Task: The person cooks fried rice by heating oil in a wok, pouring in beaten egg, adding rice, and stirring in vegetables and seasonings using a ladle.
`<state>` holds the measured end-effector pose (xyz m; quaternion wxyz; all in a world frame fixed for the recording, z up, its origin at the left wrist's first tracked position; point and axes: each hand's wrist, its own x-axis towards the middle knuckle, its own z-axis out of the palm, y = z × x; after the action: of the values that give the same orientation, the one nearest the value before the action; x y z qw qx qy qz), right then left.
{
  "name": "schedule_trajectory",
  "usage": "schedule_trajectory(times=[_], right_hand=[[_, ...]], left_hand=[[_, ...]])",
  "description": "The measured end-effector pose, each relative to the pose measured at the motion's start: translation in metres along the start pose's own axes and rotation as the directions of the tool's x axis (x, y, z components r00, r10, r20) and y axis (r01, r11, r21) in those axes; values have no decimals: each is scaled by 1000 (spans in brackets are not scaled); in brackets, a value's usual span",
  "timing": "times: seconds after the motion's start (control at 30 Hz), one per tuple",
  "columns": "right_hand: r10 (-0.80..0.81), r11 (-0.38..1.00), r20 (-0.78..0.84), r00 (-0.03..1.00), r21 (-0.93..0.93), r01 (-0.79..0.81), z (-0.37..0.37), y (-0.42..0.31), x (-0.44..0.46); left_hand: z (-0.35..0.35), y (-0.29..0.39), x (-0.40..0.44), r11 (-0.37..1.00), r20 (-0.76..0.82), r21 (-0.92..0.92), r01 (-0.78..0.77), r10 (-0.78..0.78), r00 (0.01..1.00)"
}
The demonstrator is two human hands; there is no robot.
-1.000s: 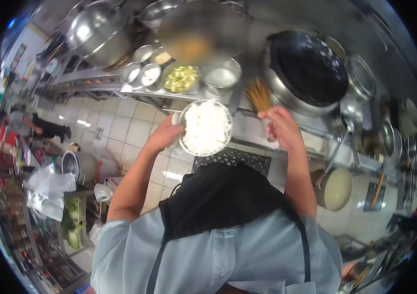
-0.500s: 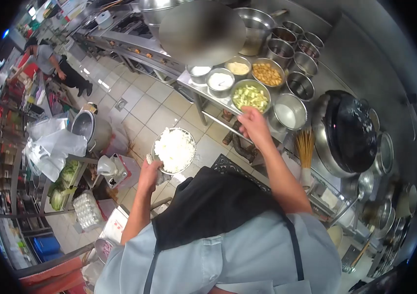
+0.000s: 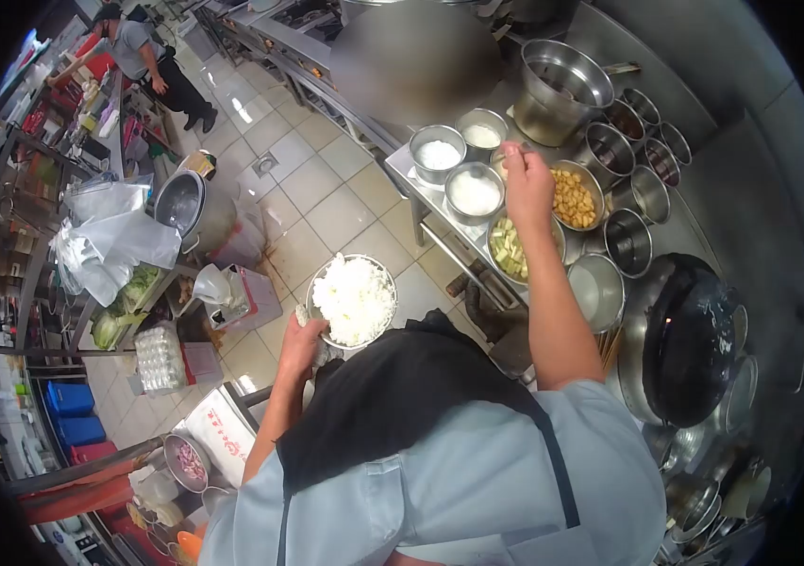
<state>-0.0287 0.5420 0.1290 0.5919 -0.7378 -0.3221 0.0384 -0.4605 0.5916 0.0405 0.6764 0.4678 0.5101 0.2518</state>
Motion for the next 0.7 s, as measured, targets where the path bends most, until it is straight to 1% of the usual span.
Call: schedule_trajectory(times=[0.03, 0.07, 0.17, 0.27, 0.37, 0.43, 0.53, 0.63, 0.7], right_hand=[[120, 988, 24, 993, 97, -121, 3, 1, 9], [143, 969, 82, 986, 191, -156, 13, 18, 22], [195, 945, 143, 970, 236, -225, 48, 46, 39], [188, 954, 173, 967, 200, -221, 70, 54, 45], [206, 953, 205, 957, 180, -244, 82, 63, 49], [221, 951, 233, 947, 163, -262, 87, 67, 53], [306, 905, 243, 921, 227, -361, 92, 79, 55], [345, 885, 247, 905, 236, -401, 89, 86, 55], [371, 850, 275, 887, 284, -444, 89, 90, 56]], left_hand=[[6, 1, 6, 1000, -8, 7, -7, 7, 1000], [11, 2, 10, 1000, 1, 10, 0, 0, 1000], [36, 17, 22, 1000, 9, 21, 11, -12, 1000], [51, 17, 36, 1000, -28, 31, -3, 4, 1000], [68, 32, 38, 998, -22, 48, 36, -35, 999], [70, 27, 48, 998, -8, 52, 30, -30, 1000], [77, 28, 52, 998, -12, 52, 29, -28, 1000], [82, 28, 56, 998, -3, 48, 34, -34, 999], [80, 23, 61, 998, 8, 52, 36, -37, 999]])
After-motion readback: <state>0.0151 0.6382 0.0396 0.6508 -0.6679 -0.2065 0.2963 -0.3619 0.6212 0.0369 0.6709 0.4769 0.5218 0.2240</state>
